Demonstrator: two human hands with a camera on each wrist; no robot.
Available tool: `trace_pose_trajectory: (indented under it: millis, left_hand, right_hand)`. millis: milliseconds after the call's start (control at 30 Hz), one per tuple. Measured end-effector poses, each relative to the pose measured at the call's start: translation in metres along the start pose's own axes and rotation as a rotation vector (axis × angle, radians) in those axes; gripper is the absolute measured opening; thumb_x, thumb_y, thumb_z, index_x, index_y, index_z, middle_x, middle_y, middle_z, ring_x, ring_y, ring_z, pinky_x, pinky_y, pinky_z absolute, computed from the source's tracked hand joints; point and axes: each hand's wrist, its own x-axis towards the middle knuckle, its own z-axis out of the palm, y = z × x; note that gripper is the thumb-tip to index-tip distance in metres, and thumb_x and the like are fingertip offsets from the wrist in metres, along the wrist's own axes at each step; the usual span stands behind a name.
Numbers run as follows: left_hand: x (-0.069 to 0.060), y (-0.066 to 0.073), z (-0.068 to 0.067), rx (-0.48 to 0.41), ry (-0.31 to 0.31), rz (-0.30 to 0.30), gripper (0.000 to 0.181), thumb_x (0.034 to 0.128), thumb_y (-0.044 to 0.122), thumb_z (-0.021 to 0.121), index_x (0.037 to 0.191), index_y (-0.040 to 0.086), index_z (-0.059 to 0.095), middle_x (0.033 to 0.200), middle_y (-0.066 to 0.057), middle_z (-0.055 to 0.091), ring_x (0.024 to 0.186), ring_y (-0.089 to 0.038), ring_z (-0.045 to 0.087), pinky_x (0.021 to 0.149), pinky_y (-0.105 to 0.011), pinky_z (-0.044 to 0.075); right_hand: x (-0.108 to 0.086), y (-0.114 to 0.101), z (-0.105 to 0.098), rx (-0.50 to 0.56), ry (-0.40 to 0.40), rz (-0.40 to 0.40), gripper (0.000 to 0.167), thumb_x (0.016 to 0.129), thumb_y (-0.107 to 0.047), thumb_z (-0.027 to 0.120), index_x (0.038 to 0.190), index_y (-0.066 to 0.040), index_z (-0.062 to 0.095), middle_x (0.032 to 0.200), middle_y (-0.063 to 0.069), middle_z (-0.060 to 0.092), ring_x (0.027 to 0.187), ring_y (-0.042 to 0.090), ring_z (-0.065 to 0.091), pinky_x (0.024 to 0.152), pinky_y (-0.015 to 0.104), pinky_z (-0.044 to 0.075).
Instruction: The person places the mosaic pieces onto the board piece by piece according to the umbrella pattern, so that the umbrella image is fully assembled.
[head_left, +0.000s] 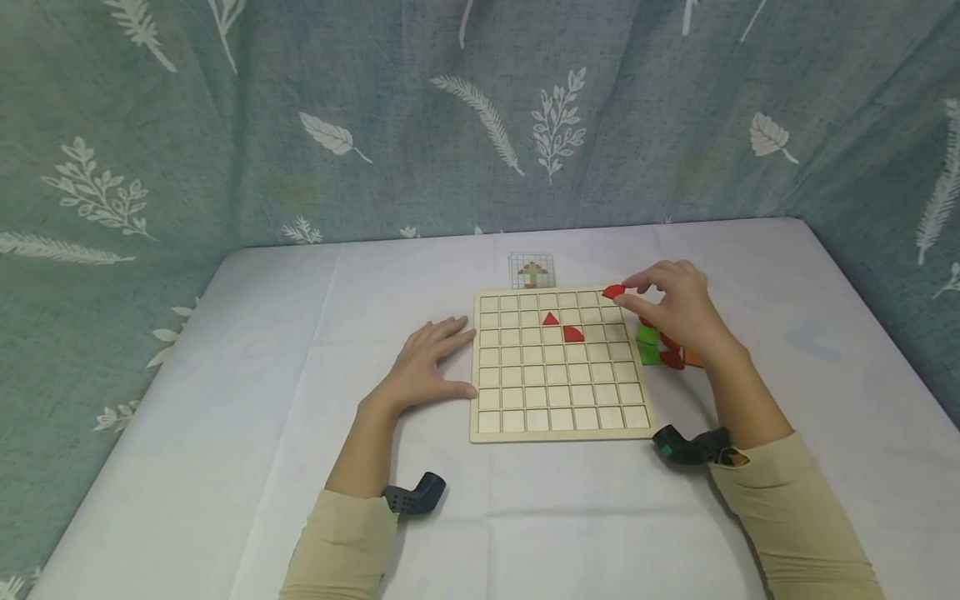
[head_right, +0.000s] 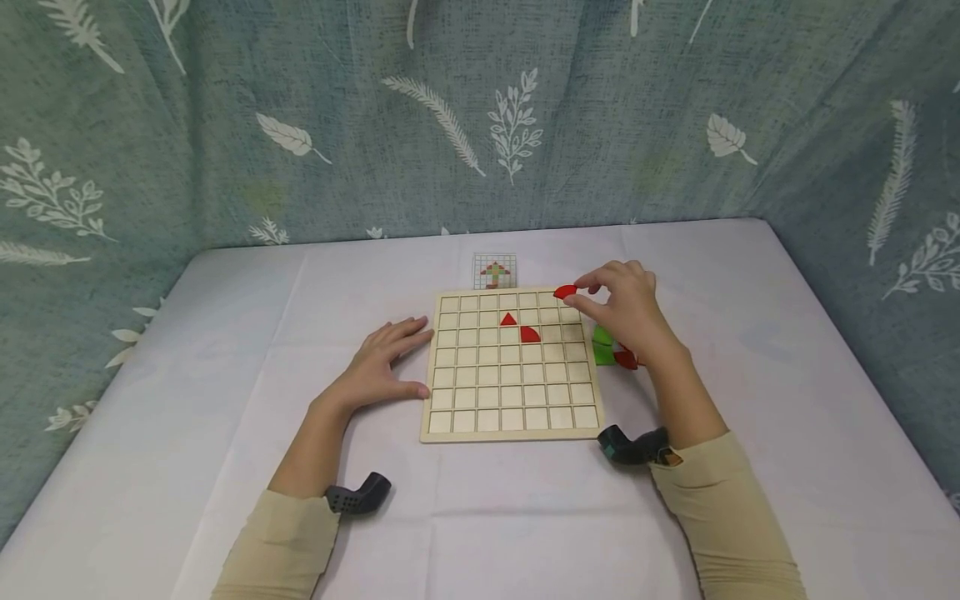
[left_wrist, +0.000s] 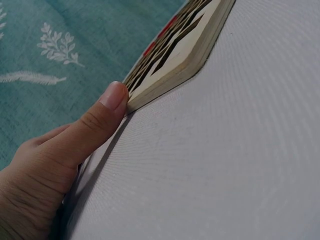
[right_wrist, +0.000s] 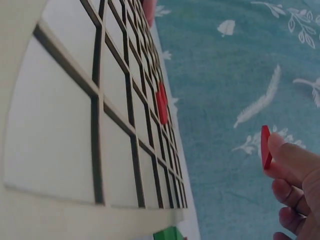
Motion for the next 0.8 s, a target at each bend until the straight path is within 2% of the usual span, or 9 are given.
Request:
trace_pose_trajectory:
  millis: [367, 533, 800]
  left_hand:
    - [0.001, 0.001, -0.001, -0.002, 0.011, -0.004, 0.095, 0.0603, 0.057, 0.08, 0.141, 0.019, 0.047, 0.153, 0.0, 0.033, 0.143, -0.023, 0.023, 0.119, -0.042, 0.01]
    - [0.0, 0.001, 0.0, 0.007, 0.007, -0.017, 0.096, 0.0596, 0.058, 0.08, 0.141, 0.02, 0.046, 0.153, 0.001, 0.032, 0.143, -0.022, 0.023, 0.119, -0.042, 0.01]
    - [0.001, 0.002, 0.0, 0.005, 0.005, -0.026, 0.096, 0.0597, 0.06, 0.079, 0.141, 0.02, 0.047, 0.153, 0.001, 0.032, 0.143, -0.022, 0.022, 0.119, -0.043, 0.011]
  right_hand:
    - [0.003, -0.014, 0.012, 0.019, 0.066, -0.189, 0.023, 0.074, -0.012, 0.08, 0.091, -0.001, 0.071, 0.08, 0.013, 0.061, 0.085, 0.031, 0.046, 0.078, 0.051, 0.028]
    - [0.004, -0.019, 0.021, 0.038, 0.041, -0.2, 0.023, 0.075, -0.013, 0.08, 0.092, -0.002, 0.072, 0.08, 0.012, 0.061, 0.084, 0.028, 0.045, 0.079, 0.048, 0.029]
    - [0.007, -0.027, 0.037, 0.013, -0.01, -0.206, 0.025, 0.075, -0.018, 0.08, 0.093, -0.002, 0.072, 0.082, 0.011, 0.063, 0.086, 0.03, 0.047, 0.079, 0.051, 0.03]
